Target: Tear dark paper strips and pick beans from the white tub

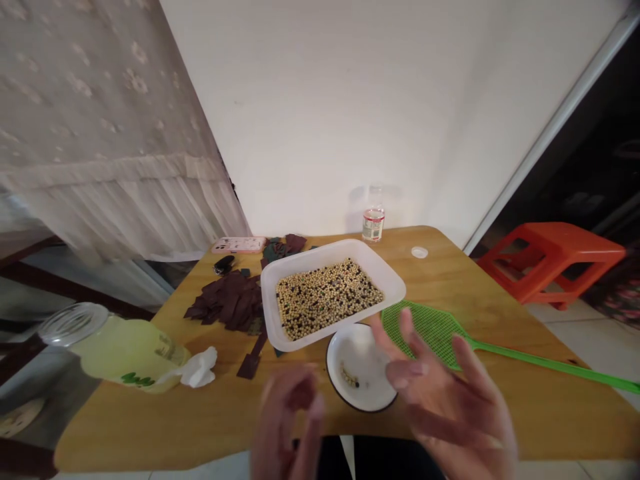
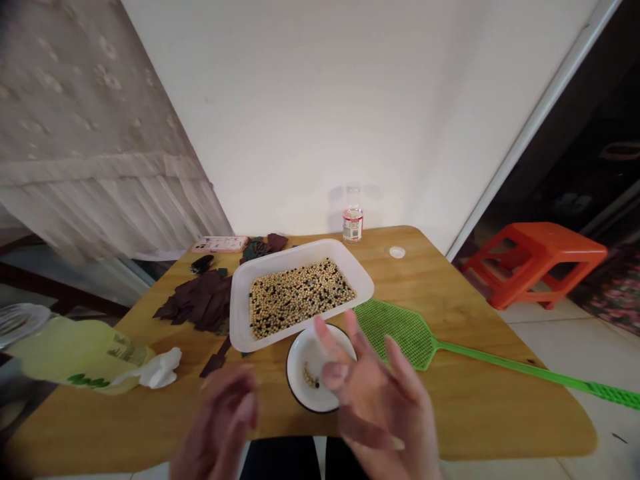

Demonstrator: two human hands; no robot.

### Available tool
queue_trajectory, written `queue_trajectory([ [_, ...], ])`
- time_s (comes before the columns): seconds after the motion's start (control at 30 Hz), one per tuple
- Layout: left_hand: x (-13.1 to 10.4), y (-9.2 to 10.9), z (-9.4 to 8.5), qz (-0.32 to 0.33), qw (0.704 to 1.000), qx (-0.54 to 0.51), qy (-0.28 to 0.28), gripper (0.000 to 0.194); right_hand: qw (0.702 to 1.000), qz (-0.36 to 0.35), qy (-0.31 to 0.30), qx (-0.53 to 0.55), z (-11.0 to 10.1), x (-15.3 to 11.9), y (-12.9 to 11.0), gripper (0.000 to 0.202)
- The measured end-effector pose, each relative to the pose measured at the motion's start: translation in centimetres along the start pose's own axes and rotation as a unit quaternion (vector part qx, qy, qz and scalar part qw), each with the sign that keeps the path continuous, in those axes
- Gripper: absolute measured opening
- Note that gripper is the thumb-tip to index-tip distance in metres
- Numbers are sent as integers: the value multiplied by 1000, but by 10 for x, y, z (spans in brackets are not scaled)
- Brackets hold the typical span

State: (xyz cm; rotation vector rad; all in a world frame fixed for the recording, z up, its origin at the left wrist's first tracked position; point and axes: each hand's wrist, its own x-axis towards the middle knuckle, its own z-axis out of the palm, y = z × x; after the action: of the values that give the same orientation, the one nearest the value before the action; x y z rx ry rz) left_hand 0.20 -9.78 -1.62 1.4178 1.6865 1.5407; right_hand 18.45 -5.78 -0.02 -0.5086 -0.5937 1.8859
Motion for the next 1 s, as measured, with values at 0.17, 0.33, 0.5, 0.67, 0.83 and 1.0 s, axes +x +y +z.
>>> queue_trajectory([
  [0.17,16,26,25,154,978,-24,-136,27,997,43,-40,51,25,11,29,52],
  [0.33,25,33,28,191,963,-82,-169,18,992,73,-50,96,15,8,33,54],
  [0.5,28,40,34,223,950,-121,-181,15,957,94,-89,259,11,10,35,47],
  [0.67,26,45,39,232,955,-108,-152,9,940,105,-93,311,15,9,38,43],
  [0.83,21,50,43,241,959,-88,-116,10,933,113,-105,324,16,8,42,47],
  [1.0,19,47,45,251,961,-79,-86,11,941,126,-70,307,15,7,41,51],
])
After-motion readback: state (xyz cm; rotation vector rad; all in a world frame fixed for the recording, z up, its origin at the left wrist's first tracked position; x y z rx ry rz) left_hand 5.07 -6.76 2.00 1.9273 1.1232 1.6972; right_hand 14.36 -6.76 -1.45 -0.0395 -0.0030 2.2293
